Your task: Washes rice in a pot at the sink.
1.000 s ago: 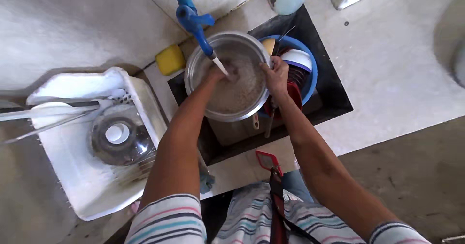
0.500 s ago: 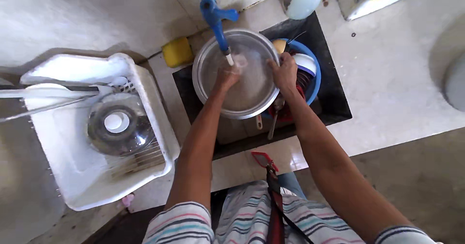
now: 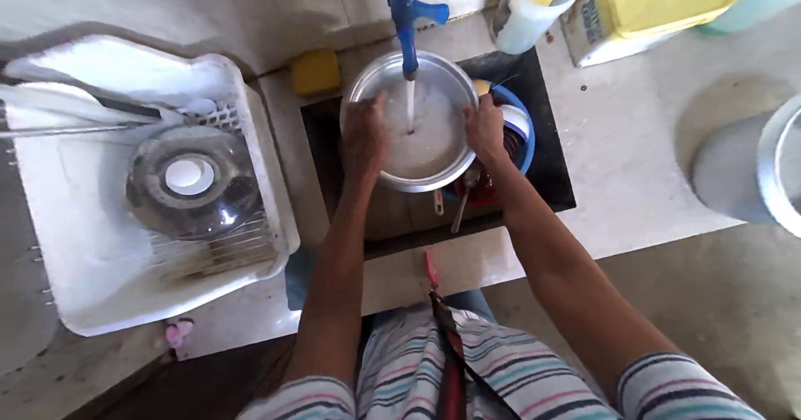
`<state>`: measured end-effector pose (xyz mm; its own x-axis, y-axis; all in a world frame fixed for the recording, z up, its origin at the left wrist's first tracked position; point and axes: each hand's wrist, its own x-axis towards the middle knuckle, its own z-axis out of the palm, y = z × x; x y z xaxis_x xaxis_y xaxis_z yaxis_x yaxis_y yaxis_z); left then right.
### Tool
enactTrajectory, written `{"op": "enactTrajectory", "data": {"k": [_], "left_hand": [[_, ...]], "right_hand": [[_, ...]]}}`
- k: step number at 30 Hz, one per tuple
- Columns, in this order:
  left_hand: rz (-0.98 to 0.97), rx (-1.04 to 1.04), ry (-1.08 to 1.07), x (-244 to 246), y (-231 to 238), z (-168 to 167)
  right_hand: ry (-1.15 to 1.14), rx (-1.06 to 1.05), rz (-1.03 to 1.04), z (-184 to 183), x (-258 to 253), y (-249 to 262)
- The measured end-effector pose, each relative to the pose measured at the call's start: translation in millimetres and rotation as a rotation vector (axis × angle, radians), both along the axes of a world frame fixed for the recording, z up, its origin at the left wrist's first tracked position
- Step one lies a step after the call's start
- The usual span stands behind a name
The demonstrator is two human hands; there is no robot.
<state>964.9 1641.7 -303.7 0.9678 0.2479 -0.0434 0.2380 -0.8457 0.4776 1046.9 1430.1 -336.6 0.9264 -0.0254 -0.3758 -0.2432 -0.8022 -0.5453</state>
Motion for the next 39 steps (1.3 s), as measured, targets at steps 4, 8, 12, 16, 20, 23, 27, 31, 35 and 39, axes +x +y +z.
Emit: {"op": "enactTrajectory", "data": {"k": [4, 8, 12, 16, 20, 23, 27, 31, 35, 39], "left_hand": [[0.327, -0.718, -0.249, -25.2, 29.1, -46.3], [0.492, -0.968, -0.226, -19.8, 19.6, -37.7], [0.489, -1.026, -0.292, -18.7, 17.4, -38.2], [0.489, -1.12, -0.335, -18.3, 20.3, -42.7], [0.513, -1.157, -0.338, -19.9, 23.2, -46.7], [0.507, -1.191, -0.357, -21.2, 23.8, -49.0], [0.507, -1.2, -0.342, -22.6, 26.0, -51.3], [0.489, -1.231, -0.369, -21.8, 26.2, -53.1], [0.505, -1.261, -0.411, -23.0, 24.5, -60.0], [0.516, -1.305, -0.449, -24.6, 21.3, -58.3]], "right_hand": [[-0.278, -0.195, 0.328, -20.5, 4.5, -5.5], [-0.25, -0.451, 0.82, -18.9, -0.3, -23.9], [0.202, -0.585, 1.037, 21.9, -34.7, 4.7], [0.282, 0.04, 0.472, 11.3, -30.1, 43.2], [0.391, 0.643, -0.209, -6.8, 9.4, 100.3], [0.589, 0.986, -0.235, -22.0, 29.4, 115.7], [0.305, 0.609, 0.042, -23.9, 18.8, 115.2], [-0.16, -0.181, 0.771, -11.8, 36.4, 55.5], [-0.208, -0.518, 1.196, -1.1, 24.4, -13.9], [0.083, -0.47, 0.931, 28.0, -71.8, 24.1]]}}
